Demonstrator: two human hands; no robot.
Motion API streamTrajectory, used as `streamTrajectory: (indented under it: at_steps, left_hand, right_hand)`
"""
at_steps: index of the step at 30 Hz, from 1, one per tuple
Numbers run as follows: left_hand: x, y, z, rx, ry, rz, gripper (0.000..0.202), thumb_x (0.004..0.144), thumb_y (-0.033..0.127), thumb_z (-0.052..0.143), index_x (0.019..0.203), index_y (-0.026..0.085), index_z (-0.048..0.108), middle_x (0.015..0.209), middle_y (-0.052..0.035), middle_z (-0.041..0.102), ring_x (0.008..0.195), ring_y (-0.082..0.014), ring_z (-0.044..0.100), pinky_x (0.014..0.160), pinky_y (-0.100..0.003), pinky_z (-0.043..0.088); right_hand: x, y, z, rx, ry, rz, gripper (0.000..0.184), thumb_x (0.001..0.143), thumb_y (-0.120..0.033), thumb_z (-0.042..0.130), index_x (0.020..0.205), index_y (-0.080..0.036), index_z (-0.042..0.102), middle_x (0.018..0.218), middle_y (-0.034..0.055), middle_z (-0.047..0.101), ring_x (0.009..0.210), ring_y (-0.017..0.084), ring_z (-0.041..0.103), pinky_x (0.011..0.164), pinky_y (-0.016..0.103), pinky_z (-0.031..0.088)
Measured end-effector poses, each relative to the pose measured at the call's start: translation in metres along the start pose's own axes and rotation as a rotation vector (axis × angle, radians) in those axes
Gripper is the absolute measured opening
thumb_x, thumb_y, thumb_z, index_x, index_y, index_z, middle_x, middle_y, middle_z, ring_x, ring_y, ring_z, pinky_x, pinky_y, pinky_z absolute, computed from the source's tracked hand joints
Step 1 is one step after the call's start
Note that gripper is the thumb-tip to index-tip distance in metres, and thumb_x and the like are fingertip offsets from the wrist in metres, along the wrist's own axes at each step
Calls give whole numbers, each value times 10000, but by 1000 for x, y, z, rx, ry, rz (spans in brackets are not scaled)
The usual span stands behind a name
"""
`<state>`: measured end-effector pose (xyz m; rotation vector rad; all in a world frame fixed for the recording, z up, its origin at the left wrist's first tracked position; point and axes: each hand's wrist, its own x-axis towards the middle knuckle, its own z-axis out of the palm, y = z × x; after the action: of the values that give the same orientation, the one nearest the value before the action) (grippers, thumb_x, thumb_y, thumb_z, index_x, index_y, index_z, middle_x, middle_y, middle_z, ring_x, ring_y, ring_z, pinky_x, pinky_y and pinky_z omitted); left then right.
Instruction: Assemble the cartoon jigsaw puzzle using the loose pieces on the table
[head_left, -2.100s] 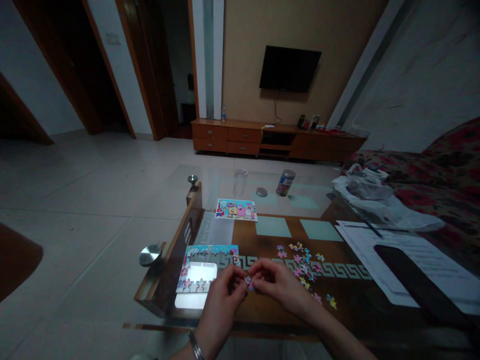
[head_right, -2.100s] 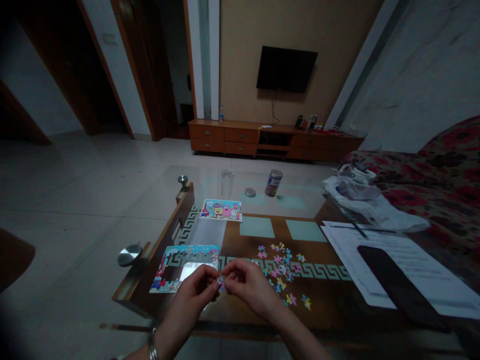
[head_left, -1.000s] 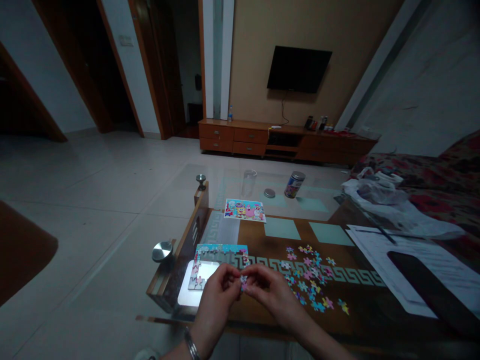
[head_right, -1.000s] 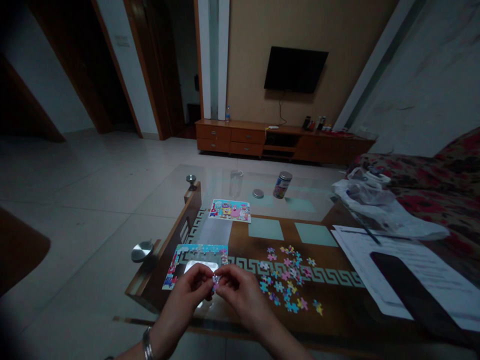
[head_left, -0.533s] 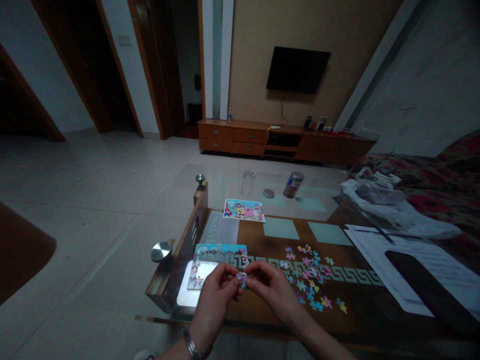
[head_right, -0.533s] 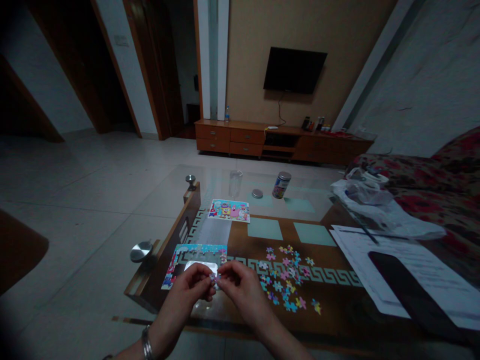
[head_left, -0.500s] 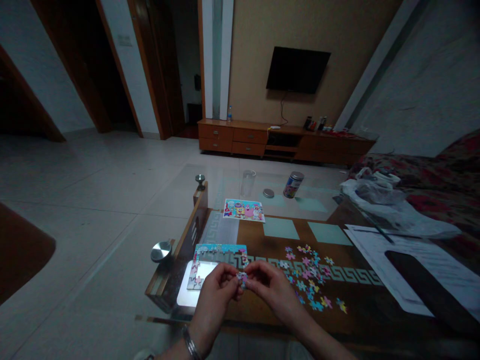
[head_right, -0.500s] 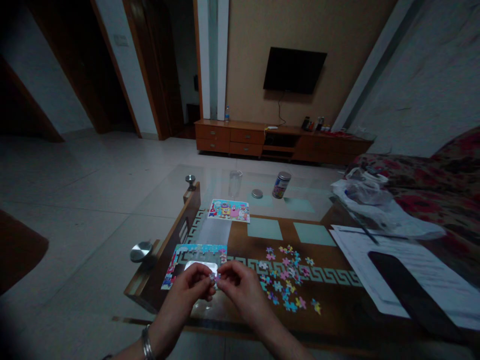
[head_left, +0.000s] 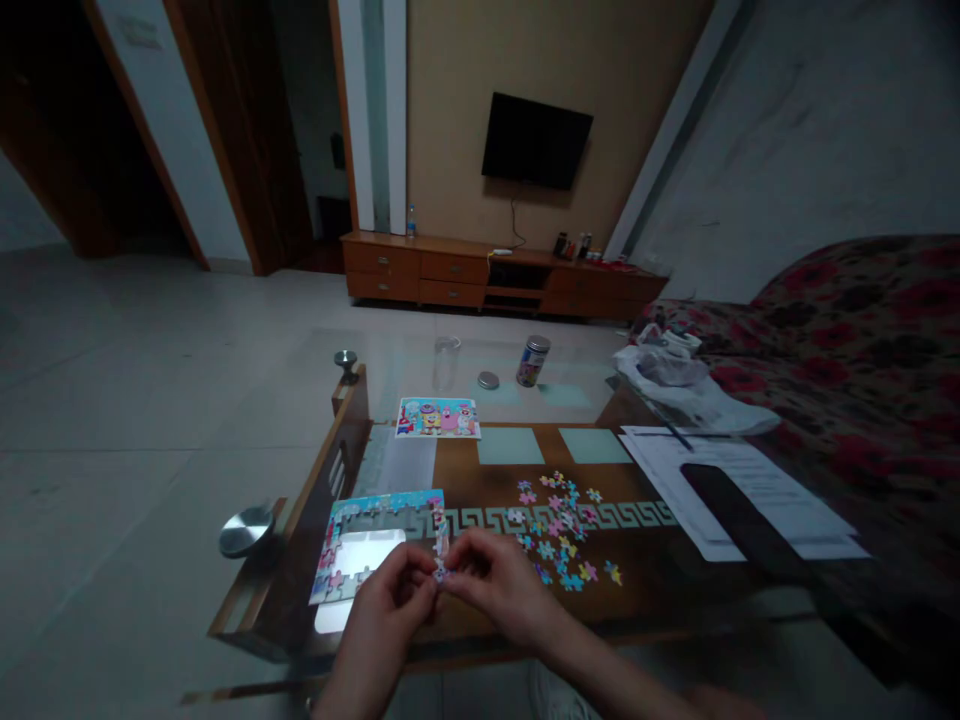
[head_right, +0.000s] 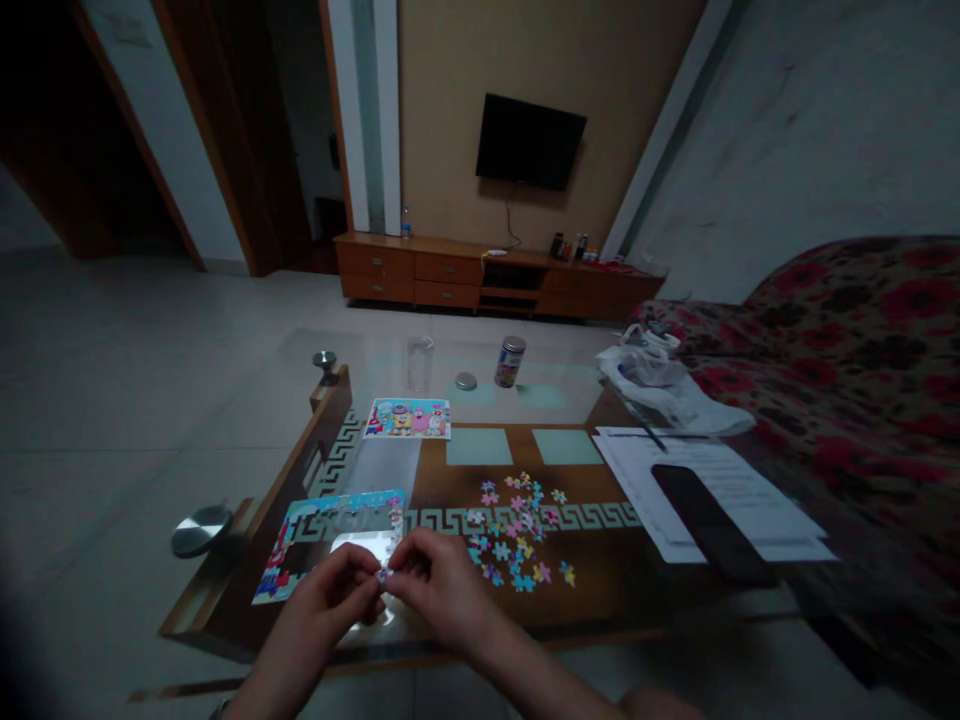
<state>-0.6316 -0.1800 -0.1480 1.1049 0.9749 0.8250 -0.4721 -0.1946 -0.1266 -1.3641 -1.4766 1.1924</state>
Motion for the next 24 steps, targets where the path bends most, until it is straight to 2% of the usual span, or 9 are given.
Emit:
streamTrajectory:
  at_steps: [4,10,15,19,21,24]
  left_hand:
    - [-4,-7,6,170,-38,45,230,729,403,651,752,185,583,637,15,590,601,-139,542,564,-231,406]
    - [-11,-1,27,469,-42,221,143,818,336,548,801,212,618,786,-23,652,742,-181,601,690,-265,463]
    - [-10,-3,37,615,26,399,183,850,313,503,987,234,595,894,-44,647,758,-187,619,672,-281,513]
    - [-3,-25,36,798,-41,665,175,861,244,452,950,236,603,926,-70,649,822,-198,636,696,-280,534]
    - [1,-40,36,895,-92,829,202,850,185,432,939,238,605,945,-74,658,856,-195,639,722,-277,538]
    - [5,-55,40,1058,-24,1063,270,829,108,390,943,232,602,1009,-78,677,911,-206,643,752,-306,547]
  right_hand:
    - [-8,0,-11,-59,-50,70,120,663,-143,723,665,-179,608,631,-48,557,620,108,496,581,219,377]
    - [-16,2,-26,-138,-98,73,181,657,-28,682,746,-183,651,664,-51,580,628,97,521,583,205,389]
    - [-14,10,-42,-328,-6,79,120,700,-61,678,713,-177,652,631,-40,588,612,108,533,582,218,385]
    - [-13,9,-49,-648,74,-5,61,741,-125,688,732,-183,668,762,11,642,747,156,568,674,265,397]
    - [-11,7,-48,-766,94,10,31,762,-150,680,770,-179,678,845,38,649,810,176,572,705,279,401]
    - [-8,3,-51,-862,116,21,93,777,-145,659,864,-173,680,935,63,644,875,191,574,738,284,406]
